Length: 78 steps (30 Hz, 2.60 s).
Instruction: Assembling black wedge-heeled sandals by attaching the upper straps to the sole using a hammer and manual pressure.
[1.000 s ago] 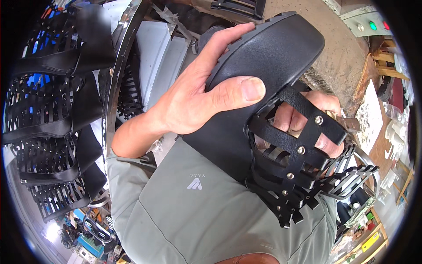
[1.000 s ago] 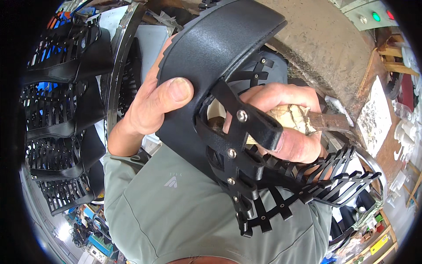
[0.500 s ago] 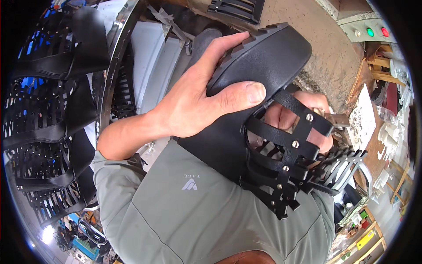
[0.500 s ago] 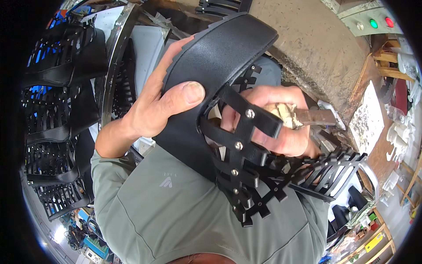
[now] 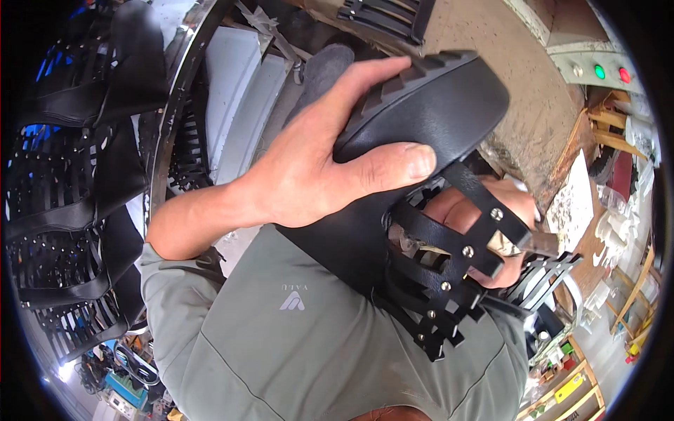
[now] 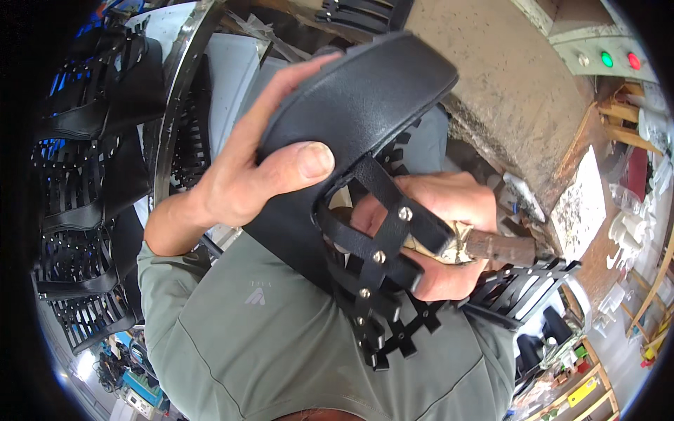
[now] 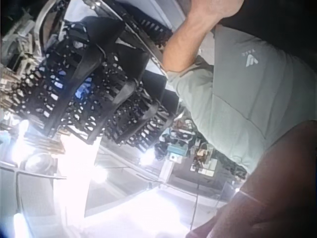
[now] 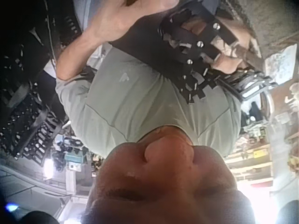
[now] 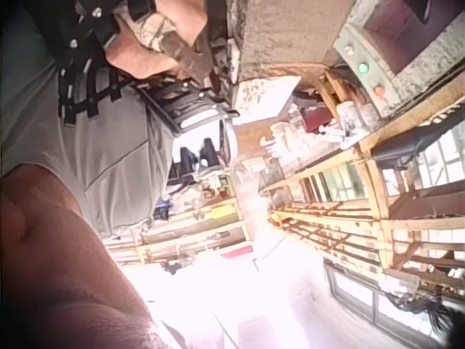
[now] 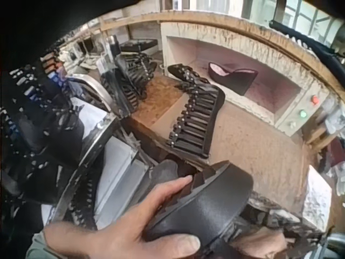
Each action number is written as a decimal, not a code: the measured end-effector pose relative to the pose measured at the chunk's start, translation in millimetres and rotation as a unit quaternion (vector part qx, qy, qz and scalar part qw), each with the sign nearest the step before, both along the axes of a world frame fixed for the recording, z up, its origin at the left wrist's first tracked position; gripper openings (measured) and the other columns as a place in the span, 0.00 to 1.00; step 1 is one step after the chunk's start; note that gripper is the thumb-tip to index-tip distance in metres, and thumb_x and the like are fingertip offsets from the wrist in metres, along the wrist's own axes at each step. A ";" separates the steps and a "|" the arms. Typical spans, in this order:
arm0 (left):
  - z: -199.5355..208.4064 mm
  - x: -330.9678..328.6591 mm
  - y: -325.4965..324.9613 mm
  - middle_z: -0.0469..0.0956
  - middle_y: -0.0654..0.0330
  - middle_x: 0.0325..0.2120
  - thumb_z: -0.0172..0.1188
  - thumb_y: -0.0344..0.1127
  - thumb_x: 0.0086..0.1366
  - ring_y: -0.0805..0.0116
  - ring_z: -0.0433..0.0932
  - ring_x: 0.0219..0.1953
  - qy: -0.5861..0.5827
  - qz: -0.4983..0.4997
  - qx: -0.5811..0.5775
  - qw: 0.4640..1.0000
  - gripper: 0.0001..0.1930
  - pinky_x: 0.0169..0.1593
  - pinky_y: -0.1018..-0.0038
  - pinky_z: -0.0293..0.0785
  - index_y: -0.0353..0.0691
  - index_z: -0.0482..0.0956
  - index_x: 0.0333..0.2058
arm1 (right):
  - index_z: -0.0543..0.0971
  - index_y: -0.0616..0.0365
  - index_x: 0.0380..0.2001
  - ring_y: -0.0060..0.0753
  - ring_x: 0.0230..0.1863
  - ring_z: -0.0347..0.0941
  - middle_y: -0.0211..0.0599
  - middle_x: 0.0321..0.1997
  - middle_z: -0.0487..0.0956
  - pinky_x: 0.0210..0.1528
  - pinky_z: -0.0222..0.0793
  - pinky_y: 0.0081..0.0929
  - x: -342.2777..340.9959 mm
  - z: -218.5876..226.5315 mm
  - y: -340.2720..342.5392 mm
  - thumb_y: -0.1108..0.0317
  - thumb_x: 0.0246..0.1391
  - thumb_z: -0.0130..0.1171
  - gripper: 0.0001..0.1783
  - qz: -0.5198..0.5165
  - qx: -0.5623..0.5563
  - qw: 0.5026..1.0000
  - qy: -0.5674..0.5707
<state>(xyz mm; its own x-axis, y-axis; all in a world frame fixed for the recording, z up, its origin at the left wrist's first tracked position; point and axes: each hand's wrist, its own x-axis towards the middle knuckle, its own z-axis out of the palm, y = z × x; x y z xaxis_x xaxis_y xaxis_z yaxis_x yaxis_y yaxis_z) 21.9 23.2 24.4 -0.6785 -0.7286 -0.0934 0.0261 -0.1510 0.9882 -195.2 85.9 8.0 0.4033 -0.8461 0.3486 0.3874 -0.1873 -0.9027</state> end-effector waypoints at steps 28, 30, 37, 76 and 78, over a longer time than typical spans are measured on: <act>4.2 -15.7 -6.9 0.64 0.47 0.55 0.62 0.48 0.61 0.60 0.65 0.57 -0.026 -0.024 0.008 0.999 0.43 0.61 0.66 0.59 0.29 0.49 0.63 | 0.76 0.67 0.32 0.43 0.26 0.80 0.51 0.31 0.80 0.27 0.75 0.31 3.0 -11.3 8.9 0.73 0.39 0.62 0.13 -0.238 -0.221 0.945 -0.024; -3.4 -13.7 -6.7 0.65 0.48 0.54 0.62 0.51 0.60 0.62 0.66 0.56 -0.006 -0.016 0.003 1.000 0.42 0.60 0.67 0.60 0.29 0.52 0.62 | 0.77 0.66 0.33 0.42 0.27 0.80 0.52 0.34 0.80 0.26 0.73 0.30 3.2 -22.5 16.6 0.70 0.42 0.64 0.15 -0.244 -0.225 0.943 -0.029; -0.6 -25.9 -33.8 0.67 0.51 0.48 0.62 0.53 0.58 0.65 0.66 0.52 -0.058 -0.058 0.024 0.996 0.38 0.57 0.69 0.62 0.32 0.59 0.57 | 0.77 0.67 0.34 0.36 0.22 0.76 0.52 0.35 0.79 0.23 0.69 0.29 0.0 -21.3 20.5 0.67 0.43 0.67 0.17 -0.308 -0.380 0.864 0.120; 21.1 -39.5 -22.4 0.71 0.48 0.48 0.60 0.49 0.63 0.64 0.70 0.52 -0.048 -0.041 -0.070 0.996 0.37 0.57 0.69 0.65 0.28 0.56 0.60 | 0.77 0.60 0.29 0.33 0.22 0.75 0.43 0.30 0.80 0.22 0.67 0.30 24.8 -40.0 20.6 0.70 0.39 0.64 0.10 -0.409 -0.452 0.788 0.089; 22.5 -37.4 -22.9 0.71 0.48 0.48 0.60 0.49 0.63 0.64 0.69 0.53 -0.054 -0.036 -0.063 0.996 0.37 0.57 0.69 0.65 0.28 0.56 0.60 | 0.76 0.62 0.30 0.35 0.22 0.75 0.45 0.32 0.80 0.20 0.66 0.30 32.0 -38.2 27.9 0.69 0.42 0.64 0.12 -0.425 -0.287 0.858 0.034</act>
